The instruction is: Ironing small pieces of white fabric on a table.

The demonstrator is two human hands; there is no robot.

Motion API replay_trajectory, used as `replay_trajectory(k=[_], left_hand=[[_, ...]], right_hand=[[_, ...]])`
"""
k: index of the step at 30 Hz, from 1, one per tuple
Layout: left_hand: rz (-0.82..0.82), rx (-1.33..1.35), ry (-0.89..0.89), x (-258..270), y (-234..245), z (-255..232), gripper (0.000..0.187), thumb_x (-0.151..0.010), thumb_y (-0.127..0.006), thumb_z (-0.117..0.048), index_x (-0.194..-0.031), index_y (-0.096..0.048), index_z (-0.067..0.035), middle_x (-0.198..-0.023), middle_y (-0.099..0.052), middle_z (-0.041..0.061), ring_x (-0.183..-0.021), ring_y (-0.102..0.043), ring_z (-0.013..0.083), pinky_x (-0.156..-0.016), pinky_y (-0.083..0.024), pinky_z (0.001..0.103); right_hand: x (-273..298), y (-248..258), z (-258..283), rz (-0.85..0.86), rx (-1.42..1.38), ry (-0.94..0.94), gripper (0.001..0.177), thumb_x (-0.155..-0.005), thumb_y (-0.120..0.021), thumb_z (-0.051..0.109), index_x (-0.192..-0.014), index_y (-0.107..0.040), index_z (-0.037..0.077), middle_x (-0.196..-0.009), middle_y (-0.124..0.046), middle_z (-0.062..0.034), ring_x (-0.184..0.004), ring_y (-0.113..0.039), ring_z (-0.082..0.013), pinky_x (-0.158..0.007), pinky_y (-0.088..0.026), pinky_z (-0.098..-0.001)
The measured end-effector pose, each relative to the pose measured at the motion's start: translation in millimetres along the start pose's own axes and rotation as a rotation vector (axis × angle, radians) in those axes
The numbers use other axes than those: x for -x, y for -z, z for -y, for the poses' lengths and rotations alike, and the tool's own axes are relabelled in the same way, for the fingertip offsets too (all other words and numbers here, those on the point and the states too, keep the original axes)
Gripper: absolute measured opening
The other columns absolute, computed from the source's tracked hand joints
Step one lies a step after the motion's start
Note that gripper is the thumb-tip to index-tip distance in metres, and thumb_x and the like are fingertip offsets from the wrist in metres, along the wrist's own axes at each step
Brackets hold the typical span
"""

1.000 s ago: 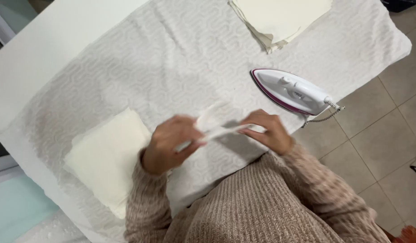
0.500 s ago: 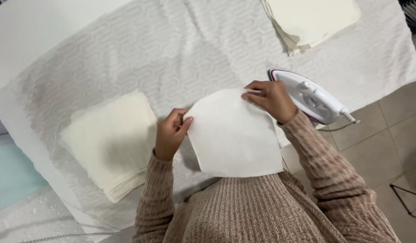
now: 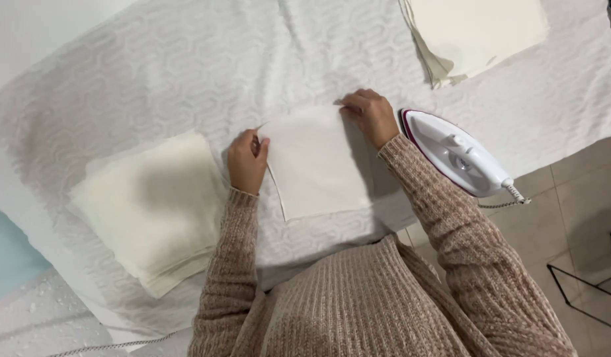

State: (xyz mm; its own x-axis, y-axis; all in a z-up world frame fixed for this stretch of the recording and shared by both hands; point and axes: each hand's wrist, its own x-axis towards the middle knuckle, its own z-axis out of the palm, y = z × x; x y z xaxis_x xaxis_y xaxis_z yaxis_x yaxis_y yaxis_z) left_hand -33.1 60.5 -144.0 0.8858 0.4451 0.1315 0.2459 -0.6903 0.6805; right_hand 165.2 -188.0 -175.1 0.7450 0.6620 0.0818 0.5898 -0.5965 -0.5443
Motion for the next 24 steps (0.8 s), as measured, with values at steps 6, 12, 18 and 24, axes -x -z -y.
replay_trajectory(k=[6,12,18,24], left_hand=[[-0.014,-0.039,-0.058,-8.8,-7.8,4.0,0.028,-0.084,-0.083,-0.016,-0.098,-0.065,0.0,-0.079,-0.064,0.018,-0.073,-0.063,0.0373,-0.07,-0.053,0.047],[-0.073,-0.032,-0.061,-32.2,-20.0,2.6,0.026,-0.077,-0.087,-0.009,-0.1,-0.073,-0.008,-0.093,-0.073,0.003,-0.084,-0.063,0.0181,-0.084,-0.053,0.032],[-0.046,-0.243,-0.101,-35.6,-48.9,24.8,0.016,-0.084,-0.082,-0.016,-0.098,-0.074,-0.017,-0.097,-0.074,-0.002,-0.093,-0.062,0.0165,-0.089,-0.048,0.035],[0.173,-0.252,-0.189,-70.4,-82.4,-41.4,0.033,-0.082,-0.082,-0.029,-0.112,-0.071,-0.02,-0.106,-0.076,-0.004,-0.099,-0.065,0.0169,-0.096,-0.044,0.04]], right_hand=[[-15.2,-14.9,-12.9,-0.06,0.031,0.032,0.011,-0.092,-0.077,0.02,-0.102,-0.074,0.018,-0.094,-0.071,-0.0039,-0.095,-0.068,-0.0285,-0.081,-0.056,-0.0408],[-23.4,20.3,22.8,-0.132,-0.108,0.101,0.022,-0.083,-0.078,-0.011,-0.101,-0.076,0.001,-0.092,-0.073,-0.0114,-0.076,-0.07,-0.0191,-0.075,-0.064,-0.0253],[-20.6,19.4,17.0,-0.181,-0.008,0.09,0.012,-0.085,-0.08,-0.003,-0.095,-0.078,0.003,-0.093,-0.074,-0.0091,-0.079,-0.066,-0.02,-0.074,-0.061,-0.0292],[-23.7,26.9,19.0,-0.168,0.012,0.088,0.013,-0.085,-0.08,-0.002,-0.095,-0.077,0.005,-0.095,-0.072,-0.008,-0.079,-0.066,-0.02,-0.074,-0.061,-0.0301]])
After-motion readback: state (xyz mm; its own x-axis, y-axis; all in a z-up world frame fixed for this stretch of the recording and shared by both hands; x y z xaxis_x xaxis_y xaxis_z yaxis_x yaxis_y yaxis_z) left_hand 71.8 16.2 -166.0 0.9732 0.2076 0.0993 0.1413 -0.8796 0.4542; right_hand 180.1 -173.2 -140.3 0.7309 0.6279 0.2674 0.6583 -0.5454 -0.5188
